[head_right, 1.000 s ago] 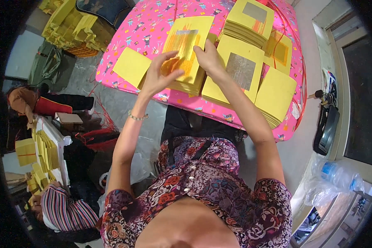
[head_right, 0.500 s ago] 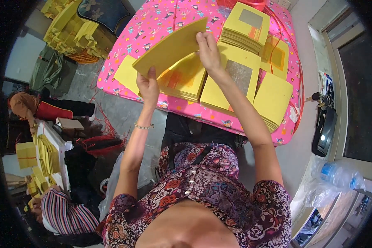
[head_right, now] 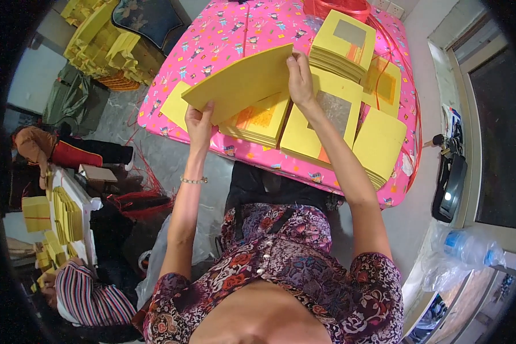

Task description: Organizing and stacking yellow joss paper sheets.

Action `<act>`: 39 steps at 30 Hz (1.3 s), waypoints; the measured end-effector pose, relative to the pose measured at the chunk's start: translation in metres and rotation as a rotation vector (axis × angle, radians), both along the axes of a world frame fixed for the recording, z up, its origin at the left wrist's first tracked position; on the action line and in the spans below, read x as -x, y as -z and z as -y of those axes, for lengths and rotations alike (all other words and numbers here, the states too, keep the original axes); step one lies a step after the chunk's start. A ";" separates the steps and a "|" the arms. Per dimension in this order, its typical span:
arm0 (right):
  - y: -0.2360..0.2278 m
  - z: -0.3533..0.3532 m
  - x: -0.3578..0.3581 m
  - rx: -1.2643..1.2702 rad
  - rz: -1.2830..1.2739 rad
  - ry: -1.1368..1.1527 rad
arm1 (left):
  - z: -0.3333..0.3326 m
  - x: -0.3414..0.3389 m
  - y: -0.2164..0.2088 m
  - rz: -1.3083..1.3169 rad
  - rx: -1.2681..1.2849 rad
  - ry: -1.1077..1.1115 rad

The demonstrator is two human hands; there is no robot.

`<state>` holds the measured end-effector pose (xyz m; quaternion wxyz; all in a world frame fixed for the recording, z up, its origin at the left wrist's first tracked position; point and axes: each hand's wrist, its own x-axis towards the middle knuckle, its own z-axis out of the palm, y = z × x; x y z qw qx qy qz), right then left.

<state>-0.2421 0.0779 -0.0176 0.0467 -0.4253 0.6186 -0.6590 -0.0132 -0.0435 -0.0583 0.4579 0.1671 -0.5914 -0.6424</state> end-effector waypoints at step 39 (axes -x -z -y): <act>-0.032 -0.031 -0.062 -0.210 0.707 -0.496 | -0.050 0.030 -0.068 0.089 -0.106 0.458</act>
